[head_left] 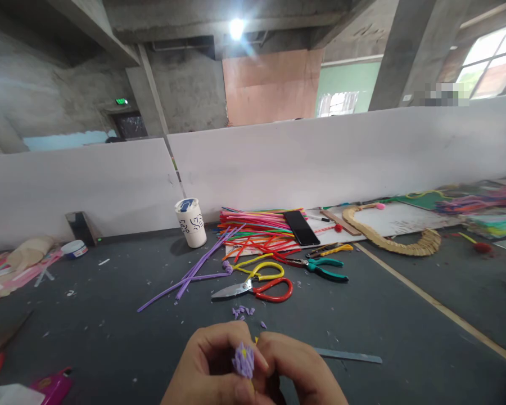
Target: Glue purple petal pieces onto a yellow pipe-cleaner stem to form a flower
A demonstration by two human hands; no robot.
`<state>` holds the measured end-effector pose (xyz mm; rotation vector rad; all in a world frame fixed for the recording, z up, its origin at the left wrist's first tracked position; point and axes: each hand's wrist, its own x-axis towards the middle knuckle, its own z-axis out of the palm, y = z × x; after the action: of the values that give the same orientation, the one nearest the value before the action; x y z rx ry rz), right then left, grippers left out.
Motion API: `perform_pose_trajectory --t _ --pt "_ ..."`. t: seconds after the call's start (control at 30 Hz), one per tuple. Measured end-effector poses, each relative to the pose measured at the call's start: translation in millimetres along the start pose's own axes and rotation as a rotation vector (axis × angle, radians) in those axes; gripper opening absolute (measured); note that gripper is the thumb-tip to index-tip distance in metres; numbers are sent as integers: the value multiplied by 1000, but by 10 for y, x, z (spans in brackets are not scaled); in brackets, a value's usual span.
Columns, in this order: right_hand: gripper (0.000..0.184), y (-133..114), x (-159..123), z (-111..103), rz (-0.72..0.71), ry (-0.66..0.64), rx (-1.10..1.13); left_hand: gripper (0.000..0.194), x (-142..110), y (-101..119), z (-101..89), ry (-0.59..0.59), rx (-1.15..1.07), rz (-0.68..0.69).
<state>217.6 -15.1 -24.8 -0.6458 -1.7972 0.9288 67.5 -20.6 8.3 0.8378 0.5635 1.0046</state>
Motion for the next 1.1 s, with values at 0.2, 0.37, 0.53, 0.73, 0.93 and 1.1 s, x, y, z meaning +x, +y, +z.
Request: perform_pose_trajectory --t 0.2,0.37,0.53,0.73,0.93,1.1 --pt "15 -54 63 24 165 88 -42 24 109 -94 -59 99 -98 -31" --pt "28 -105 145 -102 254 0 -243 26 96 -40 -51 158 -109 -34" --pt "44 3 70 -207 482 -215 -655 28 11 51 -58 216 -46 -36" --pt "35 181 -141 97 566 -278 -827 29 -178 39 5 297 -18 -30" --pt "17 188 -154 213 563 -195 -743 22 -415 95 37 367 17 8" --pt "14 223 -185 131 572 -33 -481 21 -611 188 -51 410 41 56"
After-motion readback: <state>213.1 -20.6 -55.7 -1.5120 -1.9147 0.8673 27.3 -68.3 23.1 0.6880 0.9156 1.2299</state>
